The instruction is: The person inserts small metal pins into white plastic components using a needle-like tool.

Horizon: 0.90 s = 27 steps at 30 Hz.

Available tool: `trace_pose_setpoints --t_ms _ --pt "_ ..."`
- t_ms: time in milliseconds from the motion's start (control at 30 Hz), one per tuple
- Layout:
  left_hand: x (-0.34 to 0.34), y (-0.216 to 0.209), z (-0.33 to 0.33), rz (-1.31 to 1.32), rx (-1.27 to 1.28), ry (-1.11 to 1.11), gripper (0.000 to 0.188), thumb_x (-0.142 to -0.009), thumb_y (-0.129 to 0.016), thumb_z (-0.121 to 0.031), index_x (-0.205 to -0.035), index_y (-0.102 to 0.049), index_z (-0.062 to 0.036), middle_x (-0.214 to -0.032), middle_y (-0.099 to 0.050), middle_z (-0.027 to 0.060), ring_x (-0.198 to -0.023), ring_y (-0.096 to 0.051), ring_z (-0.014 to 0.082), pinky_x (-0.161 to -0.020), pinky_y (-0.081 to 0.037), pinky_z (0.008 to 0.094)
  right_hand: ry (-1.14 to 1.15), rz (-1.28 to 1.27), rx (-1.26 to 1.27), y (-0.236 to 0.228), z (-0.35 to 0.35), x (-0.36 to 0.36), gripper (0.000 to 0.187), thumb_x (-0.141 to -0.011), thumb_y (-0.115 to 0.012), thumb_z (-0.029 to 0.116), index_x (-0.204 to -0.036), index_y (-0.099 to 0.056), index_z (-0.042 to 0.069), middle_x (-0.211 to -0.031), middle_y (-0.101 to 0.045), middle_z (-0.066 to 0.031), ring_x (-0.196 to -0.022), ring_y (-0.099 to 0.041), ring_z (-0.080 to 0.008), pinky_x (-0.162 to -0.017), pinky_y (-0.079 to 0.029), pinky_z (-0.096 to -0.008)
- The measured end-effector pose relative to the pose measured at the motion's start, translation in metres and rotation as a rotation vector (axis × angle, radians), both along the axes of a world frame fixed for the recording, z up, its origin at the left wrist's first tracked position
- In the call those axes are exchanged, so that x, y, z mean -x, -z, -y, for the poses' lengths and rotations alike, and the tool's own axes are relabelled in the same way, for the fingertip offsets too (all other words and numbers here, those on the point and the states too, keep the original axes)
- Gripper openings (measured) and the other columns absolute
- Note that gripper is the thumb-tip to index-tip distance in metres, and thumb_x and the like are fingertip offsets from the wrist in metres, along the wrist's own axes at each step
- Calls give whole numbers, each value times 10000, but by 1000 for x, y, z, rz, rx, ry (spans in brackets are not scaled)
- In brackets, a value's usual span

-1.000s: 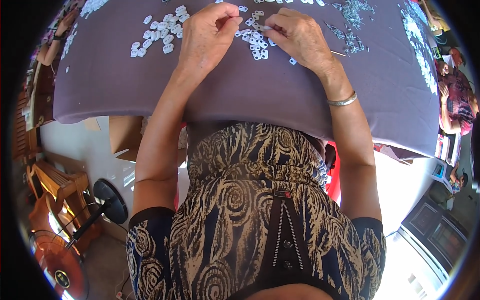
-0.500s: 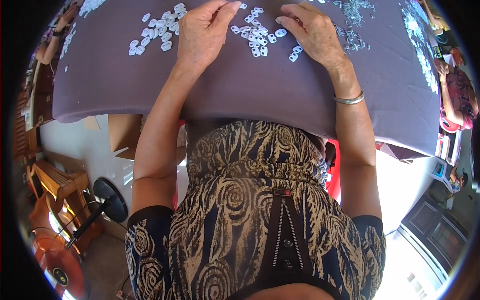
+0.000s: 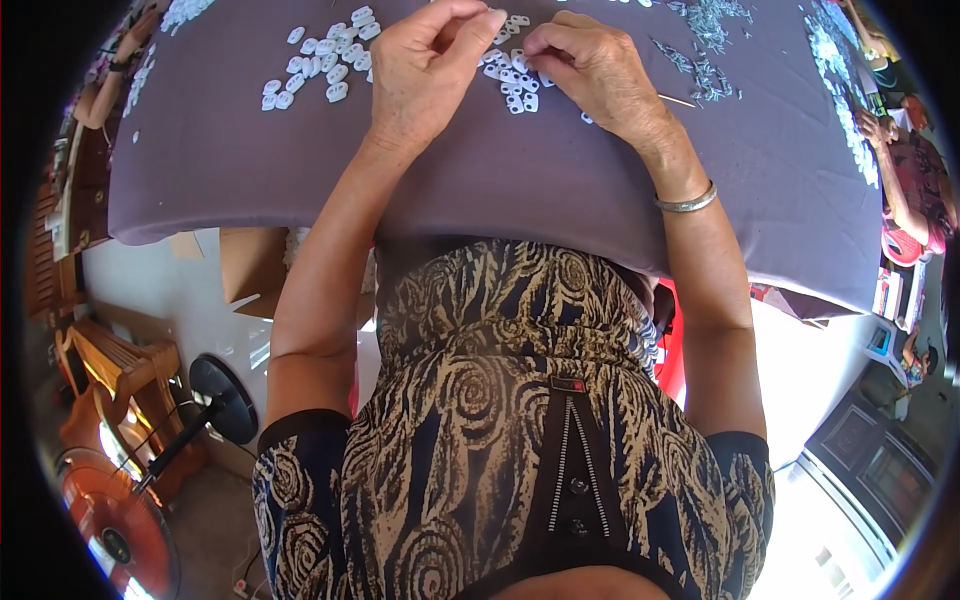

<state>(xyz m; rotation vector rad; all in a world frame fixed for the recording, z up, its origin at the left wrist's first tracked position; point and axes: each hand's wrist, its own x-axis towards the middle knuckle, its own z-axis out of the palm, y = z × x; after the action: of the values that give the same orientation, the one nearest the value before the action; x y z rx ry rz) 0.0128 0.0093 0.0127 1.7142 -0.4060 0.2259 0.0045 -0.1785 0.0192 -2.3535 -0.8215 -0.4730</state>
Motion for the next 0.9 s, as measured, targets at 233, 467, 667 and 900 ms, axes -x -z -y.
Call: trace_pose_setpoints --t_ms 233,467,667,900 --pt "-1 17 -4 -7 -86 61 145 -907 -634 -84 -1037 -659 -27 -819 -606 -48 -661 -469 -3 -562 -374 156 113 -361 -400 0 2 2 64 -838 -652 6 -900 -650 20 -817 -649 -13 -720 -604 -111 -642 -479 -256" --pt "10 1 10 -52 127 250 253 -855 -628 43 -1096 -562 -3 -825 -560 -21 -733 -514 37 -650 -429 177 -35 -681 -868 -1 1 4 94 -902 -591 -5 -978 -638 26 -853 -633 23 -750 -563 -45 -672 -464 -186" --pt "7 16 10 -104 239 286 360 -850 -602 85 -1184 -509 -13 -872 -572 0 -778 -529 44 -684 -445 190 -540 -160 -853 29 -3 -14 118 -908 -580 -20 -1007 -629 23 -890 -629 21 -805 -561 -38 -707 -463 -183" --pt "-9 28 10 -61 264 346 341 -857 -555 109 -1174 -513 -10 -853 -565 0 -760 -523 41 -676 -436 190 -378 -210 -755 23 -8 -15 89 -906 -575 -30 -972 -626 0 -874 -612 23 -813 -532 -38 -709 -447 -194"
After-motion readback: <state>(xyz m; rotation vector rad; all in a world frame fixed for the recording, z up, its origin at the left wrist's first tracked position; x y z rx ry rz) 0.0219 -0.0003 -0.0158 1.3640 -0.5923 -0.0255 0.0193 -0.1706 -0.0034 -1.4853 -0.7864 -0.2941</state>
